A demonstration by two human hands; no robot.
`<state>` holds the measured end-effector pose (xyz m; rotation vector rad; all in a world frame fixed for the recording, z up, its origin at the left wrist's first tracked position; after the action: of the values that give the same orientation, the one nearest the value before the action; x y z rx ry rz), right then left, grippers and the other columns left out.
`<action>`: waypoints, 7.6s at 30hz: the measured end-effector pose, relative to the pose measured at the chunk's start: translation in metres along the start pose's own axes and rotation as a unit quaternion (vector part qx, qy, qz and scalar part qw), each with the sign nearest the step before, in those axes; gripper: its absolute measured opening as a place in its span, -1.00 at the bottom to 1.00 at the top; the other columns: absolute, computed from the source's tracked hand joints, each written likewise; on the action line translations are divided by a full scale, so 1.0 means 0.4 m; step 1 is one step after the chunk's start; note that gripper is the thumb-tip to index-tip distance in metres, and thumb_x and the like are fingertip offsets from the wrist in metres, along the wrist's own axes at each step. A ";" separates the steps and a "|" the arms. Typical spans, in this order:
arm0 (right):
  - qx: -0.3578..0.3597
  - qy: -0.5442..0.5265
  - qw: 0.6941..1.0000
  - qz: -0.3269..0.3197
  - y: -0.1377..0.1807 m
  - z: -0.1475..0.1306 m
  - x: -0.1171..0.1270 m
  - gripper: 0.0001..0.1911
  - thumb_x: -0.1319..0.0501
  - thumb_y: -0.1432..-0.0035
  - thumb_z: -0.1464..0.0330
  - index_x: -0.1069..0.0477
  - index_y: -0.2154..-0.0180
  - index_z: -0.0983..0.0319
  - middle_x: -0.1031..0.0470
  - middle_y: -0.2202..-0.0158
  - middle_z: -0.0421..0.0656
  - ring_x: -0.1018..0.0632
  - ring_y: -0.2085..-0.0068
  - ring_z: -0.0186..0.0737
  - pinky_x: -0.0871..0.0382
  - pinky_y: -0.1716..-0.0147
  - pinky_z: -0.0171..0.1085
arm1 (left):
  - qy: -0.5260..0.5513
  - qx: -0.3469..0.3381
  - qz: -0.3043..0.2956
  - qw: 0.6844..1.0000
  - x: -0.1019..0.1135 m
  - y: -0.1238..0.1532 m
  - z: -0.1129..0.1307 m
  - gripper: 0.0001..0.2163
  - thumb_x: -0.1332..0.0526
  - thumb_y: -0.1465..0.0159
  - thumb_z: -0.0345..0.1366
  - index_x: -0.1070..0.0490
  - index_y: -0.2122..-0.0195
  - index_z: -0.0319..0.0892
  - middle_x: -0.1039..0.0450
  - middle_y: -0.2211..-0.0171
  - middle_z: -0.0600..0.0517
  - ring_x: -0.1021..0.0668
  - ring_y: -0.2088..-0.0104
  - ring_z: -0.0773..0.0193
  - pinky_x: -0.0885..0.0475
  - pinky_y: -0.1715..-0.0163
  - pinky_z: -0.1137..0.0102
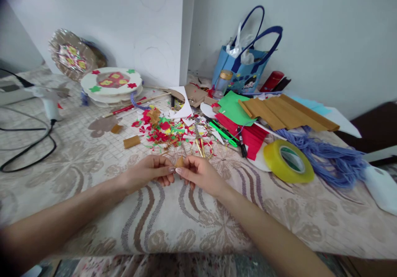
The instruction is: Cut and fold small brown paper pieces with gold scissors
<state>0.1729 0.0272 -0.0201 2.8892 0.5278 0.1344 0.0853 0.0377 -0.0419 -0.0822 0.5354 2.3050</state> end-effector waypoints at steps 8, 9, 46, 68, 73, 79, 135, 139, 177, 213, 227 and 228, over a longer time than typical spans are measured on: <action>-0.007 -0.069 0.997 0.034 -0.004 0.015 0.023 -0.77 -0.24 -0.06 0.28 -0.26 0.49 0.24 -0.36 0.58 -0.30 -0.35 0.63 -0.46 -0.20 0.71 -0.46 | -0.003 0.001 -0.005 1.000 0.002 -0.003 0.002 -0.79 -0.25 -0.13 -0.16 -0.41 0.43 -0.23 -0.52 0.48 0.05 -0.49 0.52 0.42 -0.40 0.41 0.47; -0.010 -0.077 0.996 0.038 -0.004 0.016 0.026 -0.77 -0.24 -0.05 0.29 -0.26 0.50 0.24 -0.36 0.59 -0.30 -0.34 0.64 -0.46 -0.20 0.72 -0.47 | 0.001 0.003 -0.001 1.000 0.003 -0.003 0.003 -0.79 -0.25 -0.13 -0.16 -0.41 0.43 -0.23 -0.52 0.47 0.05 -0.49 0.51 0.41 -0.39 0.41 0.47; 0.068 0.512 0.810 0.277 -0.029 -0.070 0.200 -0.78 -0.14 -0.04 0.41 -0.20 0.22 0.23 -0.40 0.47 -0.19 -0.43 0.49 -0.23 -0.17 0.51 -0.33 | -0.023 -0.085 0.119 0.989 0.033 0.005 0.039 -0.74 -0.25 -0.09 -0.11 -0.31 0.46 -0.23 -0.31 0.55 0.13 -0.36 0.54 0.44 -0.34 0.46 0.48; -0.019 -0.073 0.997 0.001 0.011 0.004 0.040 -0.58 -0.25 0.04 0.04 -0.26 0.28 0.20 -0.20 0.49 -0.28 -0.25 0.55 -0.40 -0.16 0.55 -0.38 | 0.134 -0.058 0.107 0.983 0.065 0.000 0.046 -0.74 -0.33 -0.05 -0.15 -0.34 0.45 -0.24 -0.41 0.45 0.05 -0.41 0.47 0.40 -0.34 0.40 0.45; 0.032 0.030 0.999 0.009 0.027 0.001 0.020 -0.45 0.00 -0.02 -0.16 -0.23 0.24 0.17 -0.17 0.44 -0.23 -0.24 0.47 -0.30 -0.18 0.48 -0.31 | 0.148 -0.063 0.116 0.980 0.083 -0.002 0.053 -0.73 -0.33 -0.05 -0.14 -0.34 0.44 -0.23 -0.43 0.45 0.04 -0.43 0.45 0.39 -0.33 0.36 0.44; -0.029 0.078 0.995 -0.062 0.040 0.026 -0.033 -0.33 0.12 0.08 -0.29 -0.12 0.39 0.20 -0.07 0.55 -0.30 -0.12 0.56 -0.37 -0.07 0.59 -0.36 | 0.156 -0.064 0.107 0.980 0.080 -0.003 0.052 -0.73 -0.33 -0.04 -0.13 -0.35 0.45 -0.24 -0.42 0.46 0.04 -0.42 0.44 0.38 -0.30 0.36 0.45; -0.033 0.081 0.995 -0.045 0.039 0.020 -0.035 -0.46 0.00 -0.05 -0.14 -0.15 0.48 0.23 -0.05 0.63 -0.34 -0.13 0.62 -0.45 0.00 0.64 -0.41 | 0.152 -0.075 0.105 0.980 0.085 -0.008 0.052 -0.78 -0.29 -0.11 -0.19 -0.35 0.44 -0.25 -0.37 0.51 0.09 -0.38 0.48 0.43 -0.25 0.43 0.49; -0.057 0.070 0.995 -0.048 0.041 0.055 -0.032 -0.42 0.01 -0.01 -0.19 -0.16 0.48 0.22 -0.05 0.64 -0.35 -0.12 0.65 -0.46 0.00 0.69 -0.43 | 0.150 -0.078 0.102 0.980 0.086 -0.010 0.050 -0.78 -0.29 -0.11 -0.19 -0.36 0.43 -0.25 -0.38 0.51 0.09 -0.38 0.49 0.44 -0.24 0.45 0.50; -0.098 0.044 0.992 -0.063 0.059 0.089 -0.039 -0.50 -0.02 -0.09 -0.10 -0.15 0.45 0.22 -0.05 0.64 -0.36 -0.12 0.66 -0.48 -0.05 0.68 -0.46 | 0.142 -0.056 0.096 0.984 0.085 -0.007 0.059 -0.79 -0.30 -0.10 -0.21 -0.35 0.44 -0.26 -0.40 0.50 0.06 -0.39 0.49 0.43 -0.25 0.45 0.50; -0.124 0.047 0.991 -0.035 0.050 0.089 -0.034 -0.40 -0.01 0.06 -0.23 -0.14 0.50 0.21 -0.05 0.68 -0.37 -0.12 0.69 -0.48 -0.02 0.73 -0.45 | 0.142 -0.065 0.094 0.983 0.077 -0.009 0.054 -0.74 -0.31 -0.06 -0.13 -0.37 0.46 -0.24 -0.43 0.51 0.04 -0.40 0.49 0.41 -0.24 0.47 0.49; -0.159 0.016 0.987 -0.027 0.053 0.102 -0.038 -0.45 -0.09 0.05 -0.16 -0.12 0.50 0.21 -0.04 0.66 -0.38 -0.10 0.70 -0.51 -0.03 0.73 -0.48 | 0.143 -0.066 0.085 0.984 0.075 -0.009 0.058 -0.77 -0.29 -0.10 -0.18 -0.36 0.45 -0.25 -0.43 0.49 0.04 -0.41 0.47 0.41 -0.26 0.44 0.49; -0.161 0.015 0.987 -0.026 0.053 0.104 -0.038 -0.45 -0.09 0.05 -0.16 -0.12 0.50 0.20 -0.04 0.66 -0.38 -0.10 0.70 -0.51 -0.03 0.74 -0.48 | 0.142 -0.068 0.084 0.984 0.075 -0.009 0.059 -0.77 -0.29 -0.10 -0.18 -0.35 0.45 -0.25 -0.43 0.49 0.04 -0.40 0.47 0.41 -0.25 0.44 0.49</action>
<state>0.1712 -0.0054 -0.0571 2.5615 0.5305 0.2322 0.0688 0.0695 -0.0283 -0.4530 0.5441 2.5101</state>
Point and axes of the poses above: each hand's wrist, its own y-axis away from the middle knuckle, its own x-axis out of the back of the hand, z = x × y, the point moved 10 cm from there along -y, towards the middle knuckle
